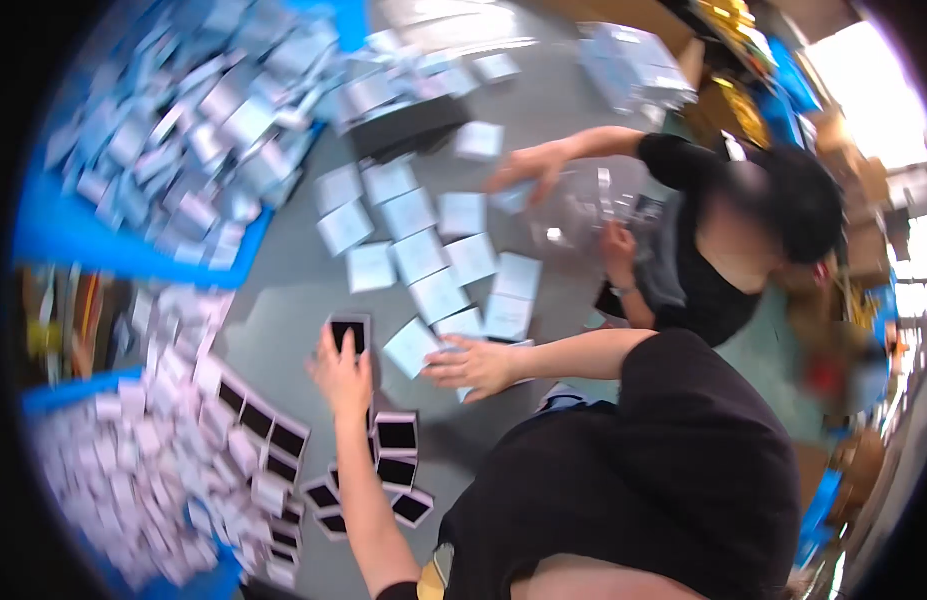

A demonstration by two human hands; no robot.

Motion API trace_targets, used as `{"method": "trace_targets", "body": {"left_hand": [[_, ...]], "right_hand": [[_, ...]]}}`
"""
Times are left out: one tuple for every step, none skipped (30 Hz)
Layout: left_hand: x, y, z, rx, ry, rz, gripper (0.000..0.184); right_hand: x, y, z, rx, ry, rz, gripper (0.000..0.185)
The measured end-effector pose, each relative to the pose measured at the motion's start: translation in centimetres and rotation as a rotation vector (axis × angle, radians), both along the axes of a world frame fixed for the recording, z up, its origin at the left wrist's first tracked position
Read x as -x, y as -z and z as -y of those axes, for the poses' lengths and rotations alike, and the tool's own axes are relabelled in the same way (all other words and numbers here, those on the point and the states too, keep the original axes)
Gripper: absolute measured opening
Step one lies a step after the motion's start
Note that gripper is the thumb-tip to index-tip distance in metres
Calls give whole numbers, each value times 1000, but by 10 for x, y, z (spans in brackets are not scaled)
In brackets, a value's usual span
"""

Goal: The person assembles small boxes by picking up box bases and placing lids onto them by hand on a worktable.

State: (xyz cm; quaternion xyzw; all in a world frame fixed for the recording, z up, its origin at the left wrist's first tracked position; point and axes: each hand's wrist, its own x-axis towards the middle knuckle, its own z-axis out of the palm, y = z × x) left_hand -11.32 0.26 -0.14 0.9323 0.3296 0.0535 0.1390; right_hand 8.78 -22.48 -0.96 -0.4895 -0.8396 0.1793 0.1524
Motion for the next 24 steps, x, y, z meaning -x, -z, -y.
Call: {"method": "trace_targets", "body": {"left_hand": [[1,7,-4,99,-5,124,49],[2,8,-3,67,-13,91,48],[4,5,1,57,-32,81,48],[10,4,7,53,-50,80,49],[18,2,15,68,-71,67,49],[26,-2,22,86,-84,58,49],[33,-5,29,114,-96,54,49],[38,-8,34,142,-101,56,49],[42,-9,37,180,-115,64,50],[47,-9,39,194,-117,55,50],[48,-12,39,184,-120,57,50],[47,-18,38,173,-122,59,51],[45,-26,35,157,-147,100,50],[46,-23,29,150,-171,150,50],[48,-18,23,144,-194,202,49],[49,-14,19,143,-217,253,49],[45,-15,7,120,-232,293,46],[42,-13,-7,138,-230,306,44],[38,-10,-23,157,-233,318,42],[33,-9,-41,150,-247,354,41],[32,-10,-53,158,-272,379,39],[35,-16,-62,197,-324,414,38],[34,-21,-71,215,-375,470,37],[35,-28,-69,225,-430,399,37]], "right_hand": [[-1,-6,-3,44,6,45,62],[-4,-18,-5,86,15,98,63],[-6,-25,-7,99,36,36,59],[-9,-29,-10,116,66,-21,56],[-10,-33,-21,136,105,-69,52],[-14,-36,-45,66,110,-144,51],[-24,-41,-75,-1,128,-216,51],[-38,-51,-117,-39,168,-219,51],[-55,-33,-159,-32,242,-94,52],[-67,-50,-207,-135,409,-188,53],[-78,-62,-258,-324,510,-234,53],[-96,-57,-310,-435,571,-268,56],[-104,-48,-358,-382,815,-339,59],[-109,-60,-389,-331,922,-315,65],[-111,-58,-415,-431,1038,-213,57],[-118,-52,-437,-375,1056,-185,51],[-122,-42,-454,-309,1074,-157,46],[-124,-35,-463,-242,1090,-130,41],[-124,-40,-463,-327,1099,-247,33],[-119,-42,-460,-397,1100,-363,25],[-121,-21,-471,-688,1083,-273,17],[-110,-57,-427,-404,946,-296,15],[-96,-64,-392,-540,812,-266,20],[-82,-69,-365,-678,671,-241,25]]}}
